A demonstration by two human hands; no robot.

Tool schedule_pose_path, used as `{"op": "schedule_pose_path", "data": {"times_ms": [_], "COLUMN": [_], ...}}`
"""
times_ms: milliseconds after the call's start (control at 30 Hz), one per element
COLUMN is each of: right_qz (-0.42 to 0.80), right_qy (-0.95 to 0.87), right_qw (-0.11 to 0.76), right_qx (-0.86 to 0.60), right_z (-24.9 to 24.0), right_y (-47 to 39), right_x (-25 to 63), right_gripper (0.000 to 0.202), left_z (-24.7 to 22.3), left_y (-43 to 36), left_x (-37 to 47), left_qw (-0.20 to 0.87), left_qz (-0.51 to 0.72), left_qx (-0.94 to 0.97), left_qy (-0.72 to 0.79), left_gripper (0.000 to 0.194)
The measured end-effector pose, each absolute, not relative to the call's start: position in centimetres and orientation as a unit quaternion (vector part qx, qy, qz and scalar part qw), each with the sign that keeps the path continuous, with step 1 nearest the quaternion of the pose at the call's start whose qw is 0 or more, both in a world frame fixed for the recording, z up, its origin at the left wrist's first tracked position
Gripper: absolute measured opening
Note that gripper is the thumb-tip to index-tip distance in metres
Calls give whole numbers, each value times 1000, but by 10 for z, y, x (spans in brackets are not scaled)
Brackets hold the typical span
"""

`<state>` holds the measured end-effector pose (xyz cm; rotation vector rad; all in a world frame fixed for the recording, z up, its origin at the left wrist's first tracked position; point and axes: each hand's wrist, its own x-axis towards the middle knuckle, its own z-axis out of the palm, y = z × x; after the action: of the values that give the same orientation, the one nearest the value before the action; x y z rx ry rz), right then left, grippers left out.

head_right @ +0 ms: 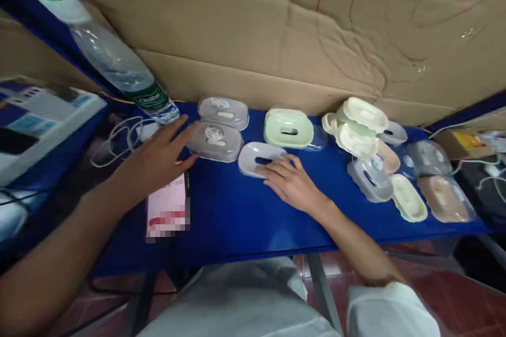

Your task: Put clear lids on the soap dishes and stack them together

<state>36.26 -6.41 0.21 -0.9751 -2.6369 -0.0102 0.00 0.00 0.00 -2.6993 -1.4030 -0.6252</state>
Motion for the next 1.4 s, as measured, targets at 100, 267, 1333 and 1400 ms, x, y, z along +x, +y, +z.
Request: {"op": "schedule_pose_path", "data": {"times_ms": [100,267,1333,1400], "right_qz": [-33,-92,25,28], "right_qy": [-892,-832,-819,-838], "right_qw": [224,208,77,75], "right_qx": [-392,-506,-567,-540], "right_z": [11,14,34,37], "right_y": [-62,-51,70,74], "right_x": [369,391,427,436], "right_gripper": [40,44,52,45], "left_z": [13,15,24,24], "left_y": [-11,-36,-107,-106], "left_x": [12,35,55,54], "left_qw": [-7,-81,-40,-42], "left_qz": [-203,-145,-89,-90], "left_qx": [-907,-954,-963,-962], "left_qy": [-368,-249,-253,-254], "left_gripper": [54,51,14,12]}}
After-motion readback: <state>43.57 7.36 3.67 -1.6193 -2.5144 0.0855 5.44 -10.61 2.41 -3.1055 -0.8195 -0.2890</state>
